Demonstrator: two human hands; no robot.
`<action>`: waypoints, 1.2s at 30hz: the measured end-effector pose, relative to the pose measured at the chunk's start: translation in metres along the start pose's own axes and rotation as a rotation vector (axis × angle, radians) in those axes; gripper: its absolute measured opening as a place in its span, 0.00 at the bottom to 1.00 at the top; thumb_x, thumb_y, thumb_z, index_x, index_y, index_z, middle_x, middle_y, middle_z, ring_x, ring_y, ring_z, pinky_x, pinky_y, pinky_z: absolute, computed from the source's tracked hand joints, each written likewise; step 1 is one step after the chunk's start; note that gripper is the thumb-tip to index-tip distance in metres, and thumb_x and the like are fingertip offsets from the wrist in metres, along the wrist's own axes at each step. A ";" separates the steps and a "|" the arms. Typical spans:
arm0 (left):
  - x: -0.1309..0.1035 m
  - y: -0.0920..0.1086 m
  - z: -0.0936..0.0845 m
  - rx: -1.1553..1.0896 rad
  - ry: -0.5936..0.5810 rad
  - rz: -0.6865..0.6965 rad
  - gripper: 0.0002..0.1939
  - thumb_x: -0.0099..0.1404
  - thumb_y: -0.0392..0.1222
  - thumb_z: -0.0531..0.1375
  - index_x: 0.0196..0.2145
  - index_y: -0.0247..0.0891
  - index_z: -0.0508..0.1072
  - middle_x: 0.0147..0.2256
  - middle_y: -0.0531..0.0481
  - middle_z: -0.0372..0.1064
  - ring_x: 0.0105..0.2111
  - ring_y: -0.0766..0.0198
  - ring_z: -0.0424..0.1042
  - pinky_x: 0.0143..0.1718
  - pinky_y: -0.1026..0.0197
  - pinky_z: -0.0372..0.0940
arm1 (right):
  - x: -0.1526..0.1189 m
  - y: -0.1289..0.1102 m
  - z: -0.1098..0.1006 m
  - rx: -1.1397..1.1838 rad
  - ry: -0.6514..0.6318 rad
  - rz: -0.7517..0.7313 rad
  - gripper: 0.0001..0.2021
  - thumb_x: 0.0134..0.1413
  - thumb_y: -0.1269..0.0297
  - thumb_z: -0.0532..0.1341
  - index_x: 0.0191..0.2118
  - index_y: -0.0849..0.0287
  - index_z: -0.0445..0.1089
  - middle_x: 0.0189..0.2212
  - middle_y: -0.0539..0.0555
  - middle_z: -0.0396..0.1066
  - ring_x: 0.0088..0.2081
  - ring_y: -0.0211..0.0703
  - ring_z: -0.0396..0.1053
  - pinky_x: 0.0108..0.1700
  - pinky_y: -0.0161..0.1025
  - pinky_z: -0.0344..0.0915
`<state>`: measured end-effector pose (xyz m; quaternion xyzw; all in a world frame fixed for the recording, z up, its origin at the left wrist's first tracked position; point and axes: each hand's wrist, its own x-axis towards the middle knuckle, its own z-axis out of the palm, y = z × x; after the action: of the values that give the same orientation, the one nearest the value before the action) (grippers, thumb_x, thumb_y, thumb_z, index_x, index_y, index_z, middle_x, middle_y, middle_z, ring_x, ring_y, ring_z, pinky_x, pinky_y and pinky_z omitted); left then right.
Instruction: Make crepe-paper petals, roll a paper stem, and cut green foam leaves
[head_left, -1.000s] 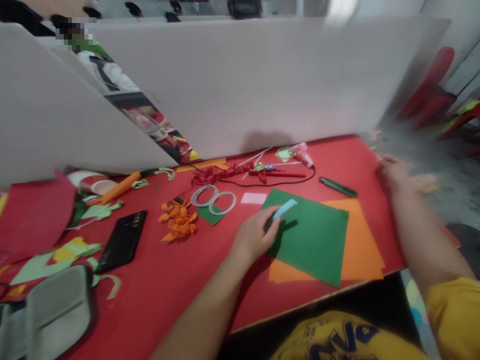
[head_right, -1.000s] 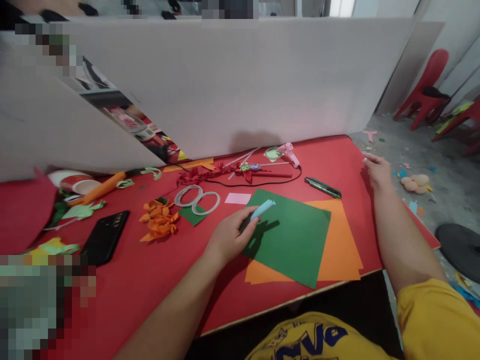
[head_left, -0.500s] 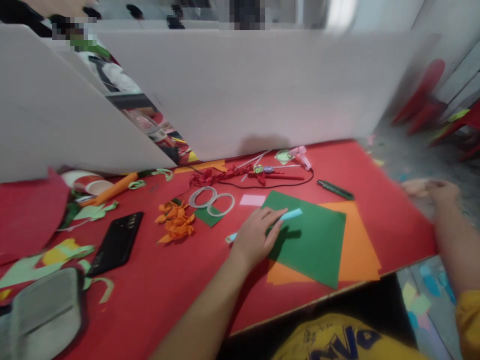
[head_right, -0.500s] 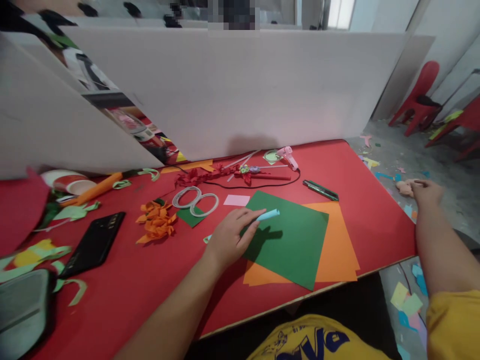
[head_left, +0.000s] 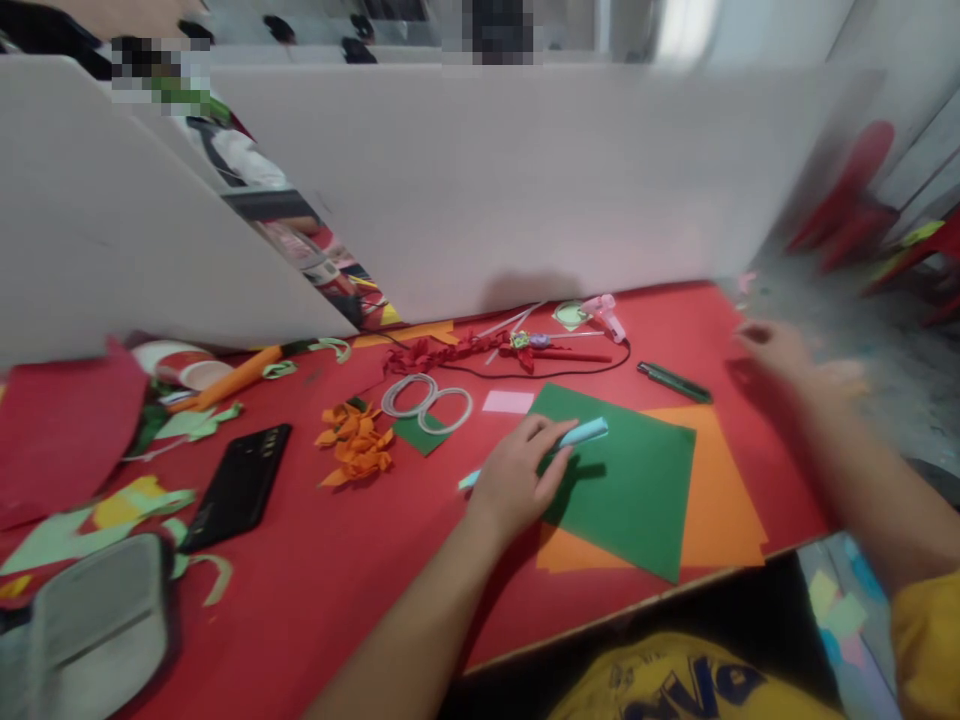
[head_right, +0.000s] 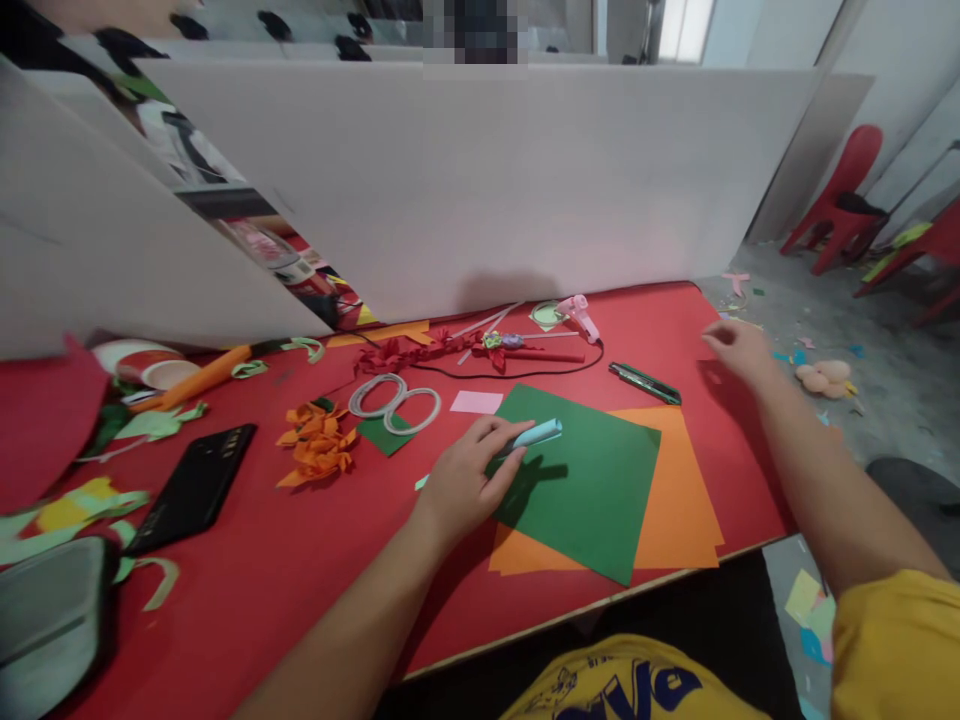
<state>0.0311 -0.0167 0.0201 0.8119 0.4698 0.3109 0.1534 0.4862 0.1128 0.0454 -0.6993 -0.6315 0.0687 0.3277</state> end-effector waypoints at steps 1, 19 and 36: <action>0.000 0.000 -0.001 -0.014 -0.007 -0.024 0.19 0.78 0.46 0.55 0.61 0.43 0.76 0.47 0.44 0.73 0.43 0.57 0.76 0.44 0.56 0.71 | -0.005 -0.031 0.013 0.118 -0.043 -0.046 0.03 0.58 0.63 0.70 0.35 0.56 0.80 0.37 0.58 0.82 0.39 0.48 0.77 0.45 0.43 0.72; 0.013 -0.008 -0.007 -1.183 0.212 -0.750 0.25 0.54 0.59 0.76 0.39 0.38 0.78 0.25 0.56 0.69 0.21 0.69 0.65 0.23 0.67 0.59 | -0.128 -0.226 0.133 1.209 -0.726 0.009 0.25 0.50 0.44 0.76 0.43 0.54 0.69 0.29 0.44 0.71 0.27 0.35 0.68 0.32 0.35 0.67; 0.012 -0.004 0.001 -1.130 0.418 -0.676 0.24 0.54 0.54 0.77 0.39 0.40 0.72 0.30 0.58 0.66 0.25 0.71 0.65 0.24 0.69 0.61 | -0.162 -0.224 0.140 1.245 -0.840 0.009 0.22 0.50 0.44 0.76 0.37 0.54 0.71 0.28 0.47 0.72 0.28 0.40 0.70 0.32 0.38 0.69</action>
<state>0.0333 -0.0041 0.0212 0.3394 0.4827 0.5931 0.5477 0.1956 0.0121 0.0073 -0.3021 -0.5450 0.6756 0.3940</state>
